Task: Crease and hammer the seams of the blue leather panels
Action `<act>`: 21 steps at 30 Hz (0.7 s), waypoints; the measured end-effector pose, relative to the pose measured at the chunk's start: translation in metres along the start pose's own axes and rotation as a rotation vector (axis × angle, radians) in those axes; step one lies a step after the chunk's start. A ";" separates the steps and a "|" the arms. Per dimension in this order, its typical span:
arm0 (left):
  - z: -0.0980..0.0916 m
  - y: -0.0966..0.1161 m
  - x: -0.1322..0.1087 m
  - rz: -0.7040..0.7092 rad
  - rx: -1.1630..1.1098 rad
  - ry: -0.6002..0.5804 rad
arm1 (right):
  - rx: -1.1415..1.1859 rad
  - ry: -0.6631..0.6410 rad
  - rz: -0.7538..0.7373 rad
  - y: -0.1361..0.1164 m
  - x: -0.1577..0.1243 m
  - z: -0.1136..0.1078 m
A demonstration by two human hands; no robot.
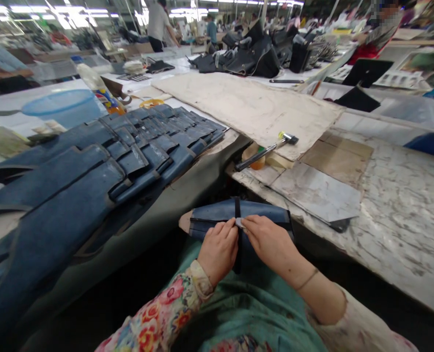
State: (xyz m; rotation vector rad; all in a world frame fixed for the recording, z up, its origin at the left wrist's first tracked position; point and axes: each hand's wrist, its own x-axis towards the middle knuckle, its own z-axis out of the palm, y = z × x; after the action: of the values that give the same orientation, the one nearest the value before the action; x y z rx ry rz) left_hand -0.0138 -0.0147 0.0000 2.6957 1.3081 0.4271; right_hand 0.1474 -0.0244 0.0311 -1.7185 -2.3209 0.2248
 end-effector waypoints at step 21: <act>-0.009 -0.022 -0.023 -0.066 0.023 0.091 | 0.089 0.080 -0.278 0.002 0.002 -0.008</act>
State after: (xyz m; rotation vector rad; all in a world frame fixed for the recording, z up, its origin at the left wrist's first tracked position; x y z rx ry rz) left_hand -0.0471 -0.0193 -0.0009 2.6721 1.4296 0.5361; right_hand 0.1513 -0.0221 0.0388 -1.3204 -2.4162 0.2001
